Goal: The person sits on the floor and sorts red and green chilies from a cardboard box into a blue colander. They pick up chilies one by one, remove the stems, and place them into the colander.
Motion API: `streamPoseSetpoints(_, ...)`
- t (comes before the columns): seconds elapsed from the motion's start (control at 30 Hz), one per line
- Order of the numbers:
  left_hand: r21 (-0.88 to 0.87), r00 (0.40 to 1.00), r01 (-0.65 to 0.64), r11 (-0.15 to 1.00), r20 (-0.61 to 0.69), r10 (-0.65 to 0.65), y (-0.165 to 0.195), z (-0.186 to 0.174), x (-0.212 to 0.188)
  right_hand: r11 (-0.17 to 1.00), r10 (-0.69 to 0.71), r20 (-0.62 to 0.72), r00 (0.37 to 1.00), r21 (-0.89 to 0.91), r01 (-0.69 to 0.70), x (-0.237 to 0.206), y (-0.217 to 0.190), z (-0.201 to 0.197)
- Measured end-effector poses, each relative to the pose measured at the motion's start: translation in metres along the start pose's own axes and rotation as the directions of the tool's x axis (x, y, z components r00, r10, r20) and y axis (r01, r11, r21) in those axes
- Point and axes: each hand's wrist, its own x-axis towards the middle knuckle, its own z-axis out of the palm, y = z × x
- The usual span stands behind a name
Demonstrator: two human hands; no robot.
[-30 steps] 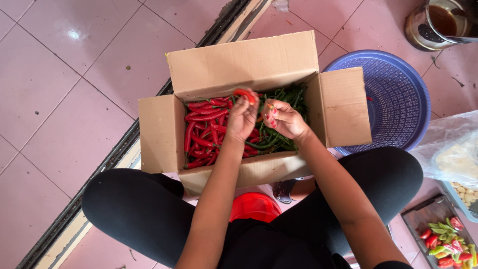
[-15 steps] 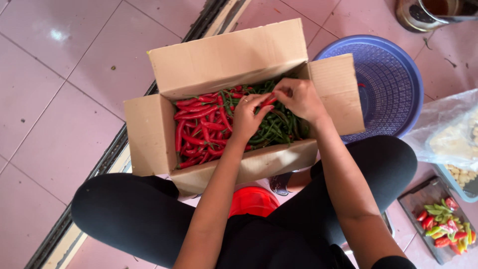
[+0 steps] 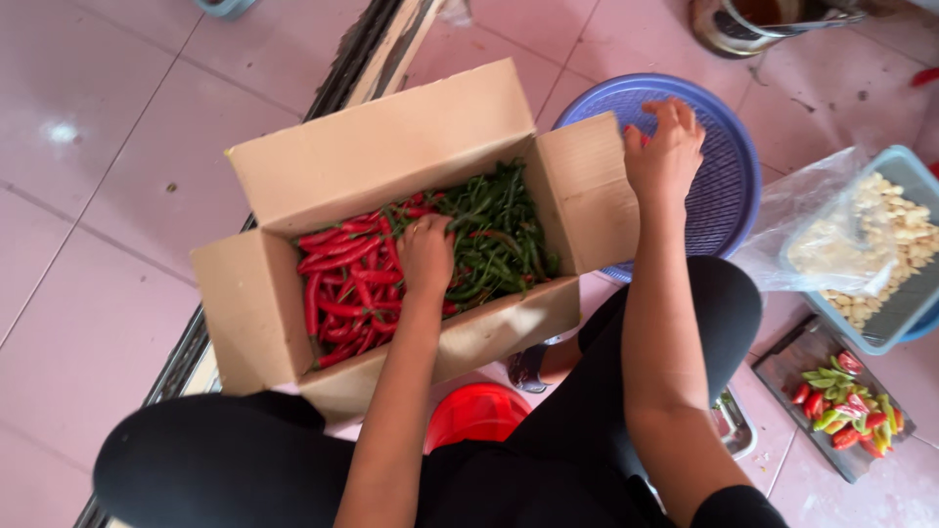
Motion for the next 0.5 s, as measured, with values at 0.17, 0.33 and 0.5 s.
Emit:
streamPoseSetpoints(0.17, -0.148, 0.966, -0.106, 0.983, -0.251, 0.066, 0.010, -0.016, 0.005, 0.913, -0.058, 0.417, 0.907, 0.390, -0.121, -0.010, -0.069, -0.007)
streamPoseSetpoints(0.33, -0.584, 0.931, -0.218, 0.782, -0.364, -0.012, 0.028, -0.033, 0.009, 0.816, -0.496, 0.430, 0.754, 0.527, 0.236, -0.035, -0.131, -0.002)
streamPoseSetpoints(0.5, -0.692, 0.918, -0.330, 0.641, -0.393, 0.049, 0.036, -0.047, 0.010, 0.745, -0.558, 0.507, 0.657, 0.655, 0.127, -0.046, -0.140, 0.000)
